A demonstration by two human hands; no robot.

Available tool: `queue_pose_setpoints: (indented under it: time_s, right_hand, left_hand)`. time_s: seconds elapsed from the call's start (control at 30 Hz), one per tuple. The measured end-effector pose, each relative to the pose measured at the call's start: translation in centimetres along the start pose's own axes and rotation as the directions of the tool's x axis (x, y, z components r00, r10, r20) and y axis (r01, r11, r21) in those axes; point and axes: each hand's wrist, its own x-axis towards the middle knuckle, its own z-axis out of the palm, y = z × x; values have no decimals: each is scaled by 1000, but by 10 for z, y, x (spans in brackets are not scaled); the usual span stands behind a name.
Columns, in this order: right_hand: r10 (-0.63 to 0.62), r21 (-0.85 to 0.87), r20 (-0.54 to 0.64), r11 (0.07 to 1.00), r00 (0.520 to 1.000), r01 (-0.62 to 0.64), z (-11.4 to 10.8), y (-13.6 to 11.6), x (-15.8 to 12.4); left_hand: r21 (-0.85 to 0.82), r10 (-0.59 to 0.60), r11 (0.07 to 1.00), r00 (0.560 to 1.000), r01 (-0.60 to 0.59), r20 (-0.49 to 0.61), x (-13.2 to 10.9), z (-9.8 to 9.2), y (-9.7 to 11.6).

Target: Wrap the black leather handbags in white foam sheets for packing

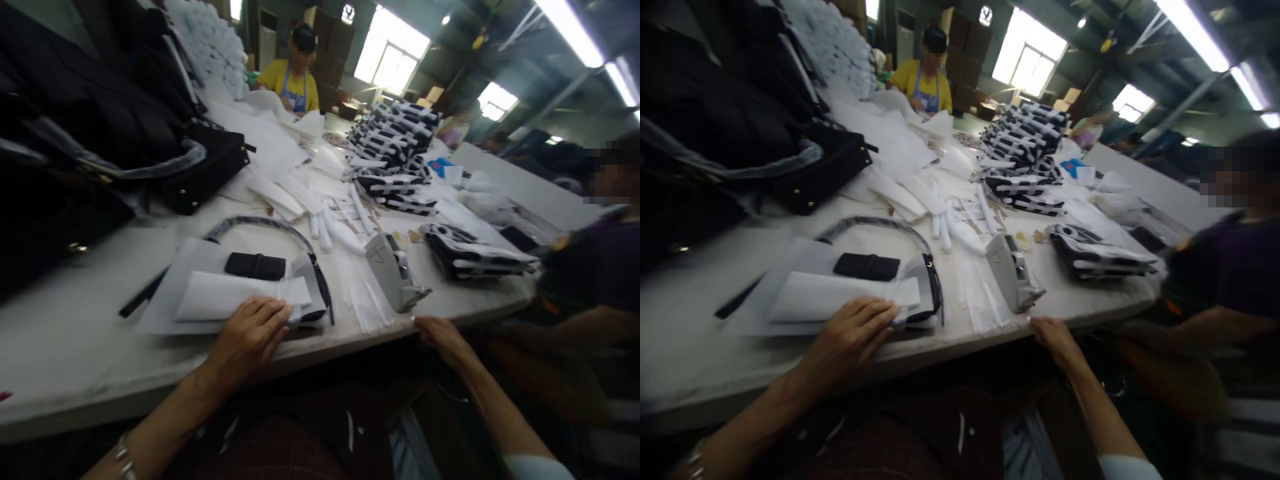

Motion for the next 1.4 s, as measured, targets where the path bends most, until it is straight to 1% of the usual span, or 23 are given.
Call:
queue_pose_setpoints:
  time_s: [0.07, 0.1, 0.13, 0.17, 0.2, 0.23, 0.27, 0.33, 0.37, 0.43, 0.5, 0.53, 0.57, 0.67, 0.77, 0.83, 0.9, 1.03, 1.1, 1.2, 1.27, 1.3, 1.4]
  right_hand:
    - [9, -34, 73, 999, 997, -7, 3, -5, -6]
    - [-13, -47, 118, 999, 993, 18, 5, -16, -8]
    - [-58, -71, 188, 995, 980, 73, 7, -32, -10]
    - [-120, -97, 273, 984, 955, 151, 11, -55, -11]
    - [-193, -108, 355, 964, 915, 245, 18, -81, -13]
    - [-246, -110, 457, 938, 855, 328, 28, -111, -16]
    - [-284, -105, 565, 907, 775, 408, 40, -141, -18]
    - [-318, -90, 745, 823, 586, 561, 69, -197, -20]
    - [-307, -92, 806, 779, 506, 620, 85, -220, -19]
    - [-260, -123, 880, 683, 397, 720, 117, -251, -14]
    - [-210, -156, 920, 578, 331, 801, 147, -267, -5]
    - [-191, -172, 931, 522, 311, 835, 160, -270, 0]
    - [-179, -190, 937, 463, 301, 866, 173, -273, 5]
    - [-143, -264, 941, 252, 305, 931, 205, -277, 15]
    - [-79, -286, 954, 58, 290, 956, 223, -280, 16]
    - [-71, -272, 960, -13, 270, 962, 229, -280, 16]
    - [-123, -266, 959, -75, 256, 961, 231, -278, 21]
    - [-213, -287, 945, -181, 248, 941, 231, -272, 49]
    - [-244, -328, 928, -179, 281, 928, 226, -274, 66]
    - [-364, -424, 859, -111, 360, 899, 212, -279, 77]
    - [-446, -466, 800, -40, 401, 884, 202, -279, 69]
    - [-472, -466, 781, -5, 409, 885, 198, -276, 63]
    - [-469, -448, 766, 101, 440, 888, 194, -260, 46]
  left_hand:
    - [-25, -26, 999, 999, 27, 28, 1, -2, 2]
    - [-36, -42, 998, 998, 43, 45, 2, -3, 3]
    - [-46, -58, 997, 997, 61, 59, 2, -4, 3]
    - [-54, -73, 996, 995, 76, 71, 2, -5, 4]
    - [-60, -86, 994, 993, 91, 82, 3, -5, 4]
    - [-66, -95, 993, 991, 101, 90, 3, -6, 4]
    - [-70, -102, 992, 991, 108, 93, 2, -6, 5]
    - [-73, -108, 991, 990, 114, 92, 2, -6, 5]
    - [-73, -109, 991, 990, 115, 87, 2, -5, 6]
    - [-79, -113, 990, 991, 119, 72, 1, -4, 6]
    - [-88, -119, 988, 991, 123, 59, 1, -4, 6]
    - [-92, -120, 988, 991, 125, 52, 1, -3, 5]
    - [-95, -122, 988, 992, 125, 42, 0, -3, 5]
    - [-107, -128, 986, 992, 129, 24, -2, 0, 3]
    - [-124, -136, 983, 991, 137, 18, -4, 3, 3]
    - [-131, -140, 981, 990, 142, 23, -5, 5, 2]
    - [-131, -146, 980, 989, 149, 32, -6, 6, 2]
    - [-127, -147, 981, 989, 148, 16, -6, 8, 2]
    - [-125, -141, 982, 990, 141, 9, -7, 8, 2]
    - [-121, -142, 982, 990, 143, 19, -7, 8, 3]
    - [-119, -146, 982, 989, 148, 25, -7, 8, 3]
    - [-118, -145, 982, 989, 147, 27, -7, 8, 3]
    - [-111, -141, 983, 990, 143, 26, -6, 8, 4]
